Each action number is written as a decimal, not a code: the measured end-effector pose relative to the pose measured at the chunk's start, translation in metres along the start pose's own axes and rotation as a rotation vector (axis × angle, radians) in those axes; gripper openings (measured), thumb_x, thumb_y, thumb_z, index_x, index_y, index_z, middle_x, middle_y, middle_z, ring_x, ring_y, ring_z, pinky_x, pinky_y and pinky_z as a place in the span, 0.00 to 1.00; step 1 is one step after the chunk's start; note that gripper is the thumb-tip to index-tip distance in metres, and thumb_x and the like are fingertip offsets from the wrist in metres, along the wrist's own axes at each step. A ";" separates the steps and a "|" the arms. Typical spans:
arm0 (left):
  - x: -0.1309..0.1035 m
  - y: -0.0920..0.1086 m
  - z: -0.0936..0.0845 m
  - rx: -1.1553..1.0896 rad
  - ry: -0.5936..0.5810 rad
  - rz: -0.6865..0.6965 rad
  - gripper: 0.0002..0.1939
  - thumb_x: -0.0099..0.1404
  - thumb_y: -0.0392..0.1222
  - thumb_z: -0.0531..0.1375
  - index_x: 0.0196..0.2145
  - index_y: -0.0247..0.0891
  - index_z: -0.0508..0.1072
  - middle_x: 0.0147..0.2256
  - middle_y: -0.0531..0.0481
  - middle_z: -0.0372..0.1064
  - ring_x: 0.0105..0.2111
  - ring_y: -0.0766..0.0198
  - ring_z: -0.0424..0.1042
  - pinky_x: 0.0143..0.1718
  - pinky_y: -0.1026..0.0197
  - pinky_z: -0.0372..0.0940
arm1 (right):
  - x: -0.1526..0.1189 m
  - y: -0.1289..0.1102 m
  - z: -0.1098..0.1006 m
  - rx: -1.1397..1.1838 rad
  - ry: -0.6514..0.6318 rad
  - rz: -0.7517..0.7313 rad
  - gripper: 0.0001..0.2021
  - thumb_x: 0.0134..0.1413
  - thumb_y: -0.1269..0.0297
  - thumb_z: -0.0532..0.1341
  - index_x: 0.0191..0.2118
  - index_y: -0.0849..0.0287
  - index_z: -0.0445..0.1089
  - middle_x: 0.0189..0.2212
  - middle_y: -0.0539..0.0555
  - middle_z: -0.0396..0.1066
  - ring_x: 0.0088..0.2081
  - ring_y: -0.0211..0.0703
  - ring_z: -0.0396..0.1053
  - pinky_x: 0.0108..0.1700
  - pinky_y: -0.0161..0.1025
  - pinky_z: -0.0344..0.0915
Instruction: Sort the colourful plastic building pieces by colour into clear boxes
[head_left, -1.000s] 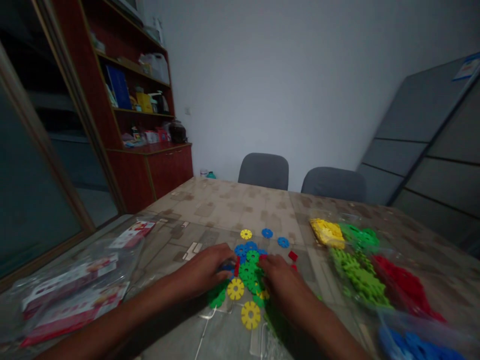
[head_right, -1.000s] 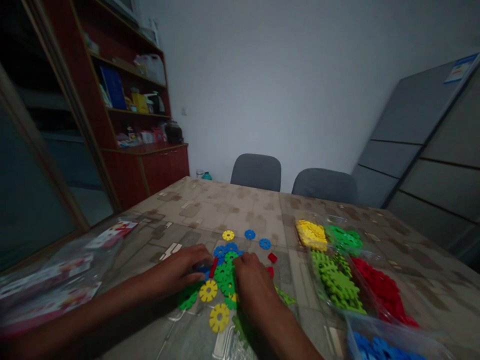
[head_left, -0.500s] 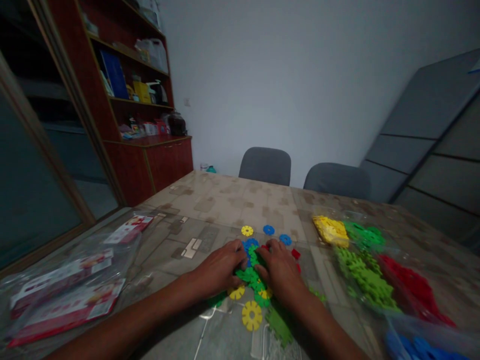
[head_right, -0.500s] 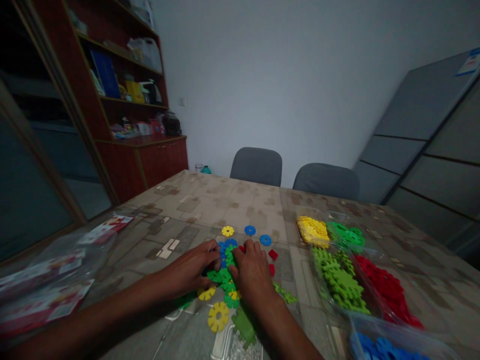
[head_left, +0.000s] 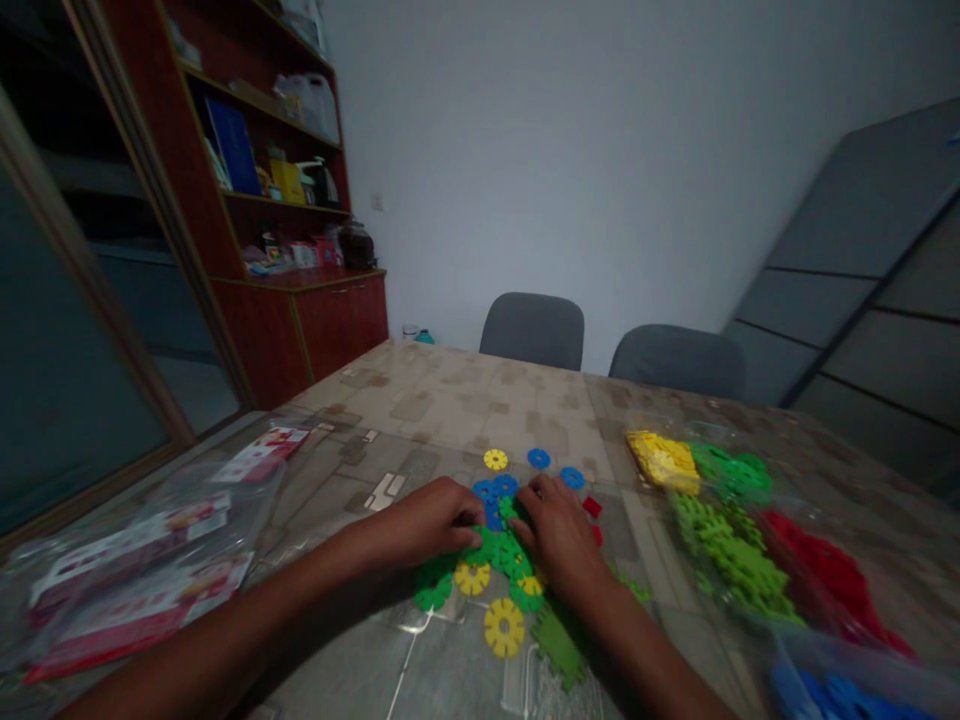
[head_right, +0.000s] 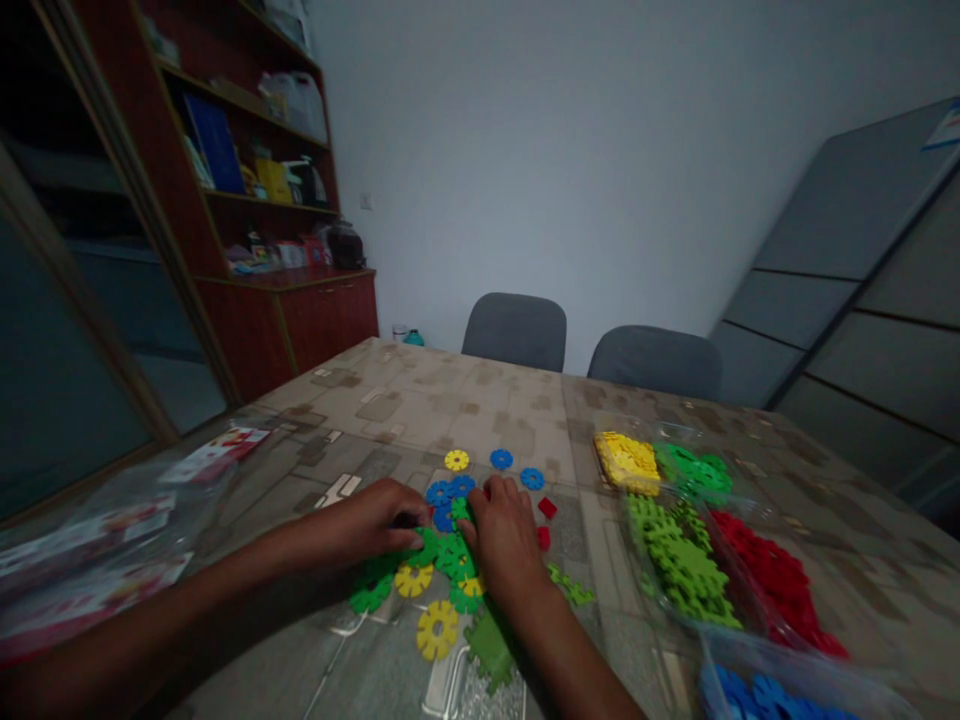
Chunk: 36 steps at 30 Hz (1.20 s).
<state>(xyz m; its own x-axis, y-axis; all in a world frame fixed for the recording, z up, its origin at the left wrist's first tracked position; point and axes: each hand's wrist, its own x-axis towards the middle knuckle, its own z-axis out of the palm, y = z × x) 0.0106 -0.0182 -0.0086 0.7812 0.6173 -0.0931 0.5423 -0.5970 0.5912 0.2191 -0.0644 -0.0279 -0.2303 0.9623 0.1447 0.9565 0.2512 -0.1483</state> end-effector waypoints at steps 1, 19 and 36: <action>-0.002 -0.001 -0.004 -0.002 -0.024 -0.014 0.04 0.60 0.35 0.58 0.29 0.36 0.72 0.27 0.55 0.69 0.29 0.64 0.69 0.30 0.66 0.59 | 0.001 0.001 -0.002 0.002 0.007 -0.005 0.09 0.64 0.63 0.58 0.43 0.58 0.74 0.45 0.61 0.71 0.48 0.57 0.65 0.48 0.48 0.60; -0.013 -0.019 -0.023 0.079 -0.171 -0.234 0.20 0.49 0.36 0.69 0.41 0.40 0.71 0.31 0.56 0.71 0.31 0.62 0.71 0.28 0.66 0.60 | -0.011 0.003 -0.004 0.250 -0.126 0.054 0.10 0.55 0.66 0.65 0.43 0.62 0.70 0.45 0.60 0.71 0.45 0.50 0.70 0.43 0.39 0.61; -0.010 -0.013 -0.021 0.090 -0.175 -0.171 0.17 0.48 0.36 0.71 0.34 0.39 0.69 0.30 0.59 0.64 0.31 0.64 0.64 0.29 0.67 0.55 | -0.005 0.011 0.001 0.504 -0.069 0.069 0.09 0.46 0.71 0.65 0.34 0.58 0.64 0.33 0.51 0.68 0.37 0.46 0.66 0.38 0.37 0.57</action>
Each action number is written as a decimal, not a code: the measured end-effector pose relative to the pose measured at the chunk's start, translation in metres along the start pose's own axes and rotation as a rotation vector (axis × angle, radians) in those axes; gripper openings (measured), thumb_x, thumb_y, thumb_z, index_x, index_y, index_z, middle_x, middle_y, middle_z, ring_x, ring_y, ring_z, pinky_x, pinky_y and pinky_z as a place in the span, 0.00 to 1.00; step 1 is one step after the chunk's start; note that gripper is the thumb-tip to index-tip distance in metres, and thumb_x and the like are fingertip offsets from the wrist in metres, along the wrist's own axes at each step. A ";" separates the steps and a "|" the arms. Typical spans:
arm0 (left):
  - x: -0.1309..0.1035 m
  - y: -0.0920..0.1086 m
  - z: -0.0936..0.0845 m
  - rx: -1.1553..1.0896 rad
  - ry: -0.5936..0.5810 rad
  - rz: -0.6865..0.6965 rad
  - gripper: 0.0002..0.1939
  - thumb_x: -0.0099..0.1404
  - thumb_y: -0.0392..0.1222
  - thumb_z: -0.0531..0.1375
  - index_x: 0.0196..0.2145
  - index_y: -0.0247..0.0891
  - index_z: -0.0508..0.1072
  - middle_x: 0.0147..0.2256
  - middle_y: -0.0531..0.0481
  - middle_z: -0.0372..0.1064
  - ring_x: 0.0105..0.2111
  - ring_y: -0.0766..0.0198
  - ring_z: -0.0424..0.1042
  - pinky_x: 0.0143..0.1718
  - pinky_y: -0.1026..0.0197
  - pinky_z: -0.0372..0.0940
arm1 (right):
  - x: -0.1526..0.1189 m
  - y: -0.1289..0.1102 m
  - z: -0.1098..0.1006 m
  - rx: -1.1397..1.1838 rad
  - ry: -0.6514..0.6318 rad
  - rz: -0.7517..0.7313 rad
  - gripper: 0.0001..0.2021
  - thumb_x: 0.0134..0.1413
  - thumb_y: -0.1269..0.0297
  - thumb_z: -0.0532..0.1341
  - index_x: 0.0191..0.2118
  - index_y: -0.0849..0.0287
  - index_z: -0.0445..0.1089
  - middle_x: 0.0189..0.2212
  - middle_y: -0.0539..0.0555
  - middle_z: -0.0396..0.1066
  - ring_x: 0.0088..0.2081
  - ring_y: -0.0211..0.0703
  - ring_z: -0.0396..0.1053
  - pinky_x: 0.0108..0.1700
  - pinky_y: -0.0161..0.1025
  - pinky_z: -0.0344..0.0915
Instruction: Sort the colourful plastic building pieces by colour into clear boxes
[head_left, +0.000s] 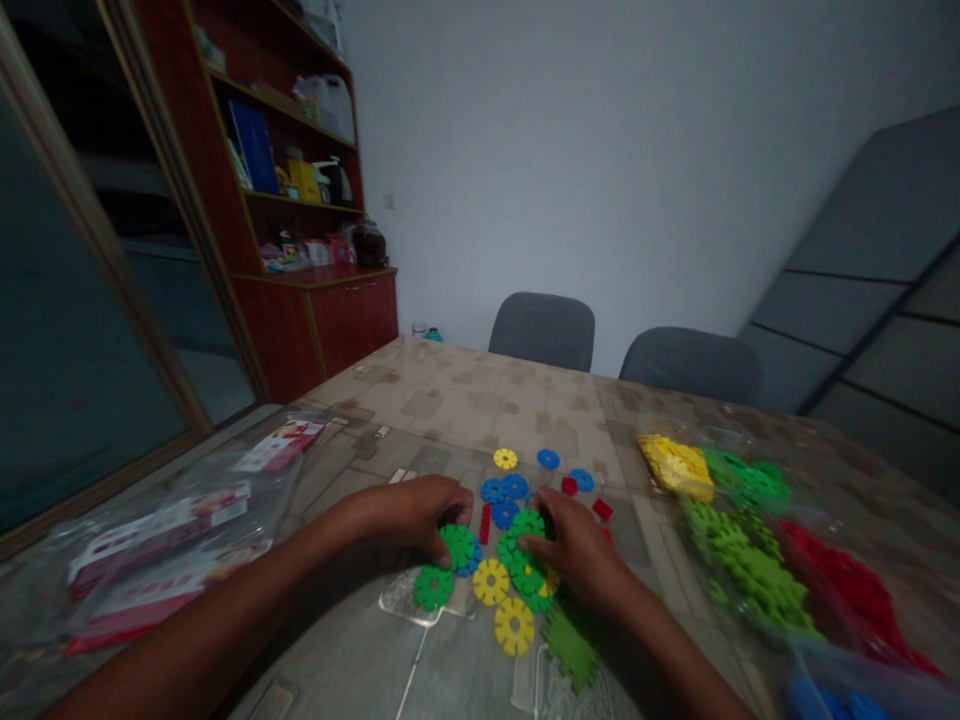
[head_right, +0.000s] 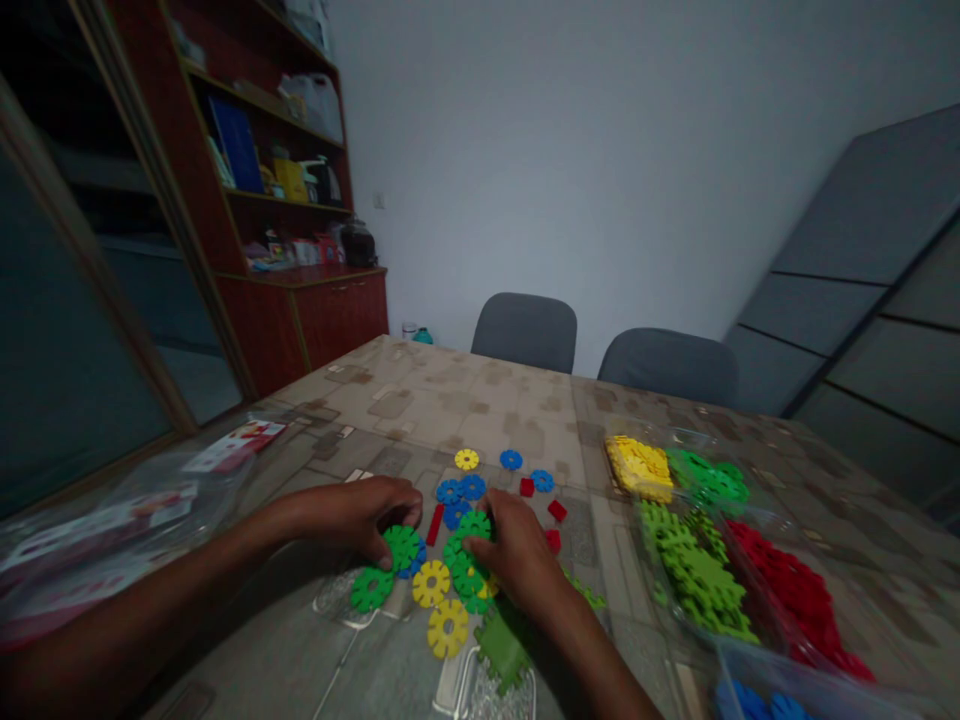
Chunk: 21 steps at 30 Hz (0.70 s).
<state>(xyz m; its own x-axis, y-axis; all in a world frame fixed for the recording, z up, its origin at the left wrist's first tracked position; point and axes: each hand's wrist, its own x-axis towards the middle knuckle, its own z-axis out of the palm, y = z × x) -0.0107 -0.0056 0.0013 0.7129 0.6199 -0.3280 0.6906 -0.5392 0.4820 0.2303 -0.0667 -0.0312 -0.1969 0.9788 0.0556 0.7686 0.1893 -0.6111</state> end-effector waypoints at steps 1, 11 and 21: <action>0.000 0.000 0.000 -0.005 0.002 0.007 0.16 0.48 0.36 0.70 0.33 0.39 0.69 0.29 0.59 0.64 0.31 0.64 0.64 0.29 0.67 0.55 | 0.001 0.000 -0.002 0.015 0.000 0.001 0.08 0.46 0.72 0.63 0.33 0.58 0.64 0.31 0.50 0.68 0.36 0.45 0.66 0.36 0.37 0.56; -0.016 -0.002 -0.012 -0.032 -0.067 0.080 0.07 0.53 0.33 0.67 0.32 0.38 0.76 0.25 0.60 0.69 0.27 0.66 0.67 0.27 0.67 0.55 | -0.015 -0.005 -0.014 0.082 -0.235 -0.047 0.13 0.46 0.72 0.64 0.40 0.58 0.74 0.37 0.51 0.76 0.40 0.46 0.72 0.40 0.35 0.62; -0.025 0.040 0.001 0.449 -0.128 -0.180 0.28 0.47 0.39 0.74 0.47 0.43 0.75 0.41 0.45 0.77 0.39 0.50 0.75 0.32 0.59 0.64 | -0.023 0.001 -0.002 -0.130 -0.232 0.044 0.18 0.46 0.68 0.67 0.46 0.58 0.71 0.45 0.58 0.73 0.47 0.52 0.69 0.44 0.40 0.57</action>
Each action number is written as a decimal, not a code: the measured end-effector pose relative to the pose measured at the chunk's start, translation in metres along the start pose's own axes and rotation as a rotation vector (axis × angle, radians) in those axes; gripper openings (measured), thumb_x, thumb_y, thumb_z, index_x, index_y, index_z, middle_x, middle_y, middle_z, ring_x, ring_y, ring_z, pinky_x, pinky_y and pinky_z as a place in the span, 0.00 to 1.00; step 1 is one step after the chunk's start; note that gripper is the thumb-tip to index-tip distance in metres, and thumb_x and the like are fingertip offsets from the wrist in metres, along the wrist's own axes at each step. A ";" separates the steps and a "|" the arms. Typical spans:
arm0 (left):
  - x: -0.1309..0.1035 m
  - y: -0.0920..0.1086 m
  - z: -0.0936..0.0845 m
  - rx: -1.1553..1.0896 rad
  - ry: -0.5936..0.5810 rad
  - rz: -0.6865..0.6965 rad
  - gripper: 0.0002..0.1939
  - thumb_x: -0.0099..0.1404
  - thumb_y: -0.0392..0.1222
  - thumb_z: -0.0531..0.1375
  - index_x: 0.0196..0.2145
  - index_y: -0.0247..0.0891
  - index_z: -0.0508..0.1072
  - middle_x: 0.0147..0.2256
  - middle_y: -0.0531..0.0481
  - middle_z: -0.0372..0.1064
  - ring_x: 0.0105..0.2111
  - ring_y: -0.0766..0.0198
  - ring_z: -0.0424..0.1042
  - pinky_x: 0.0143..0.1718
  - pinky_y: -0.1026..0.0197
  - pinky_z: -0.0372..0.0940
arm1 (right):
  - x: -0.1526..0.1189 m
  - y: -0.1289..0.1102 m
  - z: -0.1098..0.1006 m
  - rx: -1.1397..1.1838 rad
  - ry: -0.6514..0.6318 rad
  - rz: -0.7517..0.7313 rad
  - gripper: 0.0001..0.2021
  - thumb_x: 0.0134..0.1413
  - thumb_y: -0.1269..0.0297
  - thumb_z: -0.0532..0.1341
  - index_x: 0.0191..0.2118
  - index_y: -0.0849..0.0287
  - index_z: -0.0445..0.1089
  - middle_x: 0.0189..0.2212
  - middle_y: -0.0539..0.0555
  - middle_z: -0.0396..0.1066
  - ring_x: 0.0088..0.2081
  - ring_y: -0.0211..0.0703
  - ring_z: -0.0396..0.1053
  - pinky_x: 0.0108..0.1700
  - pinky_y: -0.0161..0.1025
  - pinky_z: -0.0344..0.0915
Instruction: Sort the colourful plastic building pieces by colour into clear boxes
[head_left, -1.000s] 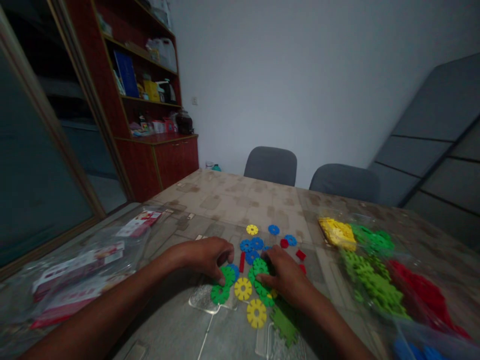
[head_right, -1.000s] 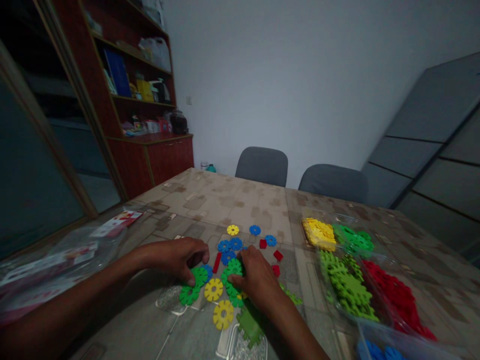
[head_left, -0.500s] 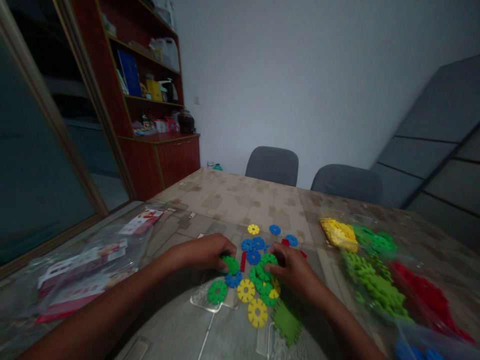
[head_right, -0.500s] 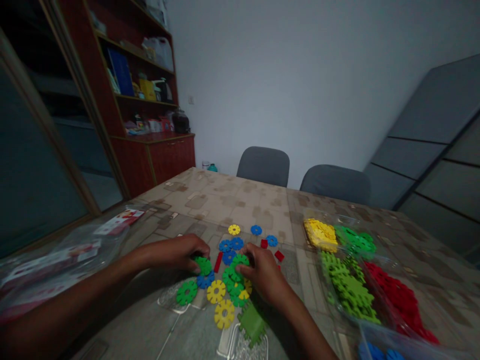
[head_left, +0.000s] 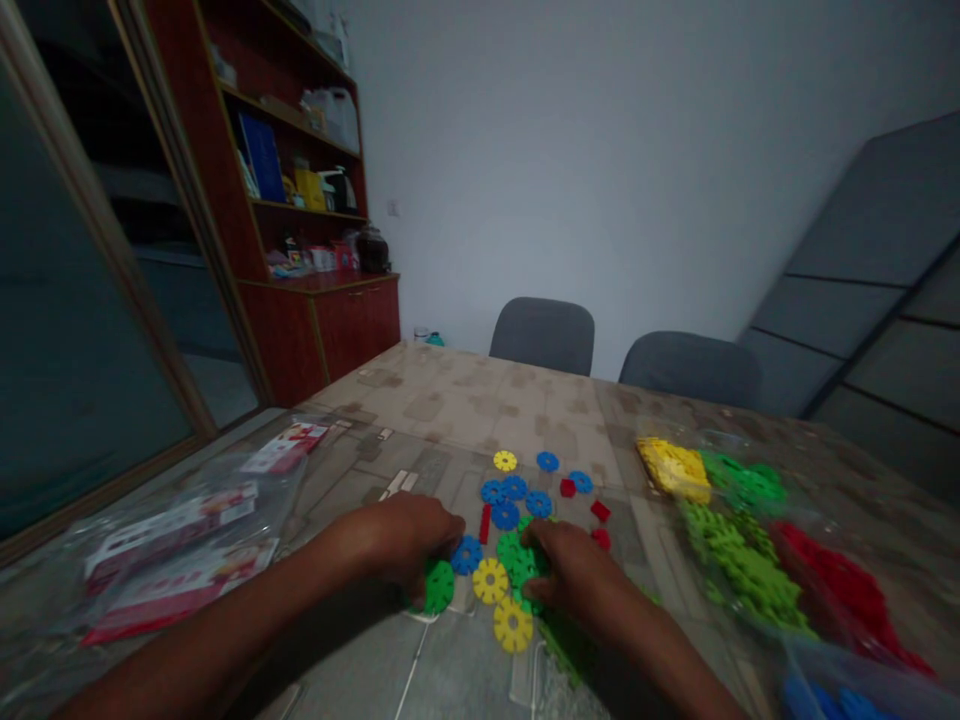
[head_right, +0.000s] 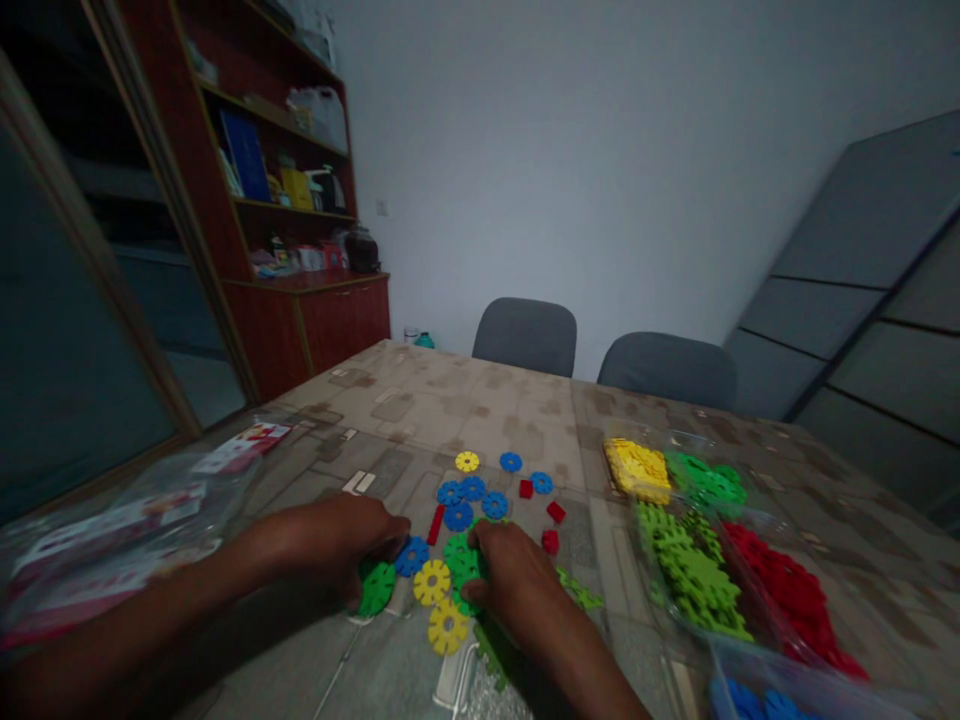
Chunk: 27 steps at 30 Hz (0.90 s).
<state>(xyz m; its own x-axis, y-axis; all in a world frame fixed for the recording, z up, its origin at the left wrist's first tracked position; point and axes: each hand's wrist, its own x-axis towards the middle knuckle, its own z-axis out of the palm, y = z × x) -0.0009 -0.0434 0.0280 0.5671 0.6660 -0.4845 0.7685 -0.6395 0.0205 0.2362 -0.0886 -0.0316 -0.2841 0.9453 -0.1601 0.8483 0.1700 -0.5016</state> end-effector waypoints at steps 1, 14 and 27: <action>0.000 0.000 0.001 0.016 0.012 -0.012 0.28 0.47 0.40 0.73 0.47 0.43 0.75 0.41 0.44 0.77 0.40 0.48 0.76 0.34 0.58 0.66 | -0.001 -0.001 -0.001 -0.006 0.006 0.002 0.18 0.46 0.68 0.67 0.46 0.58 0.71 0.45 0.58 0.73 0.46 0.51 0.68 0.44 0.39 0.57; 0.003 -0.007 0.010 -0.202 0.131 0.120 0.12 0.51 0.36 0.71 0.35 0.44 0.79 0.30 0.52 0.75 0.32 0.55 0.74 0.32 0.61 0.62 | 0.000 -0.002 -0.013 0.086 0.034 -0.033 0.15 0.45 0.73 0.66 0.42 0.58 0.73 0.33 0.51 0.73 0.33 0.42 0.67 0.32 0.34 0.55; 0.022 0.007 0.017 -0.705 0.260 0.256 0.12 0.51 0.34 0.67 0.32 0.38 0.68 0.29 0.59 0.64 0.31 0.65 0.64 0.29 0.66 0.54 | 0.006 0.003 -0.012 0.290 0.088 -0.012 0.15 0.41 0.74 0.65 0.40 0.59 0.75 0.27 0.50 0.71 0.31 0.44 0.69 0.33 0.37 0.60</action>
<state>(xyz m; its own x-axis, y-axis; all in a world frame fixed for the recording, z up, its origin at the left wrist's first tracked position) 0.0121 -0.0395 0.0027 0.7357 0.6551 -0.1719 0.5621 -0.4491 0.6945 0.2421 -0.0793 -0.0234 -0.2427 0.9664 -0.0845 0.6786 0.1069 -0.7267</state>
